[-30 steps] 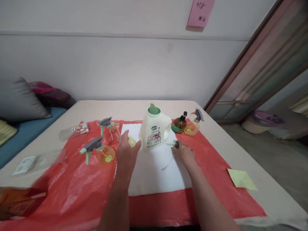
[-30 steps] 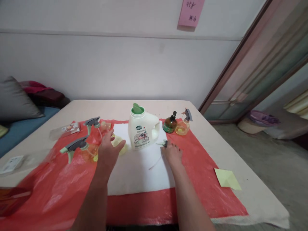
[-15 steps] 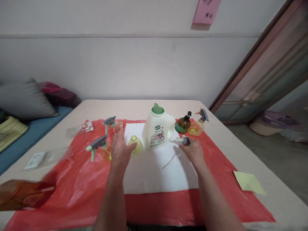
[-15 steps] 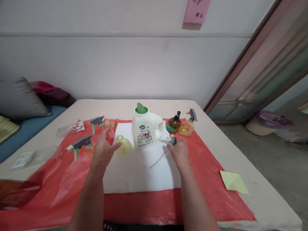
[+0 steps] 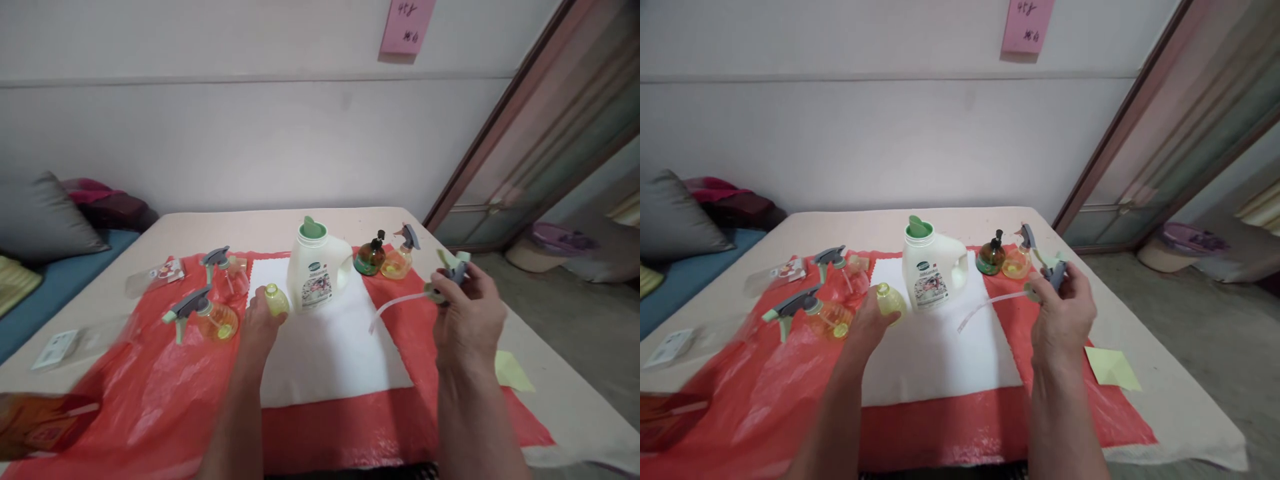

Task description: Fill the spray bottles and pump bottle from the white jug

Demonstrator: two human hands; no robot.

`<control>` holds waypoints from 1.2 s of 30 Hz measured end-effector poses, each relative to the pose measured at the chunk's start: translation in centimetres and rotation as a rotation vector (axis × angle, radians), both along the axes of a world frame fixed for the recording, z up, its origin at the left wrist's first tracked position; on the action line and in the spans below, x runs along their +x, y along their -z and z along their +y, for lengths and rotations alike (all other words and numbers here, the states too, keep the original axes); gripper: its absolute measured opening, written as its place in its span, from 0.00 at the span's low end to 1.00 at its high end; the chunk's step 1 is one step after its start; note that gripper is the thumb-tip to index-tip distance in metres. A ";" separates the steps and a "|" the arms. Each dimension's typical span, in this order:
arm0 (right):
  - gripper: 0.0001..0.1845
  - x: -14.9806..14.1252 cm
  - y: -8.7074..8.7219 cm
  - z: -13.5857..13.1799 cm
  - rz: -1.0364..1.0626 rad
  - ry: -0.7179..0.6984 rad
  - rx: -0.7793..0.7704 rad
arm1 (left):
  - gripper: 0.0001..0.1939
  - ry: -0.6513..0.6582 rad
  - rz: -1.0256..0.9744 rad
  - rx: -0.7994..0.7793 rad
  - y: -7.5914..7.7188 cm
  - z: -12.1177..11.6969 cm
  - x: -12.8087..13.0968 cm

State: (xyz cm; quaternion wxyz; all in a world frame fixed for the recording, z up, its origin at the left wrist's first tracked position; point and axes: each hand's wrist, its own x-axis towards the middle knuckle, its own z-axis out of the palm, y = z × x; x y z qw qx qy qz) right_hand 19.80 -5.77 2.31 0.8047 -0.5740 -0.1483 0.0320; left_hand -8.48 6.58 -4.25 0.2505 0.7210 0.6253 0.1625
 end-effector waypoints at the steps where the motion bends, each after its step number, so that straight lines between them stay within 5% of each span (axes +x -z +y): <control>1: 0.35 0.0 -0.4 -0.3 -0.022 0.048 0.042 | 0.28 -0.001 -0.001 0.022 0.2 -0.1 0.2; 6: 0.34 0.0 -1.7 -1.6 -0.294 0.251 0.106 | 0.21 0.031 0.004 0.131 0.4 -0.7 1.2; 12: 0.34 -1.5 -3.3 -3.0 -0.785 0.420 0.058 | 0.26 -0.077 -0.079 0.118 -3.3 -2.1 1.8; 16: 0.34 -2.5 -4.9 -3.8 -0.960 0.471 0.068 | 0.26 0.146 -0.347 0.070 -5.0 -4.4 2.6; 22: 0.39 -2.0 -5.4 -4.0 -1.150 0.504 0.168 | 0.32 0.341 -0.405 0.081 -4.3 -7.3 5.0; 31: 0.44 -4.5 -3.9 -3.0 -1.003 0.291 0.097 | 0.31 0.366 -0.342 0.188 -3.4 -7.5 6.1; 33: 0.45 -5.0 -3.2 -2.8 -0.954 0.129 -0.035 | 0.32 0.373 -0.365 0.197 -3.2 -7.5 6.3; 36: 0.38 -5.5 -2.3 -2.2 -0.850 -0.316 -0.290 | 0.33 0.390 -0.435 0.196 -2.9 -7.6 6.6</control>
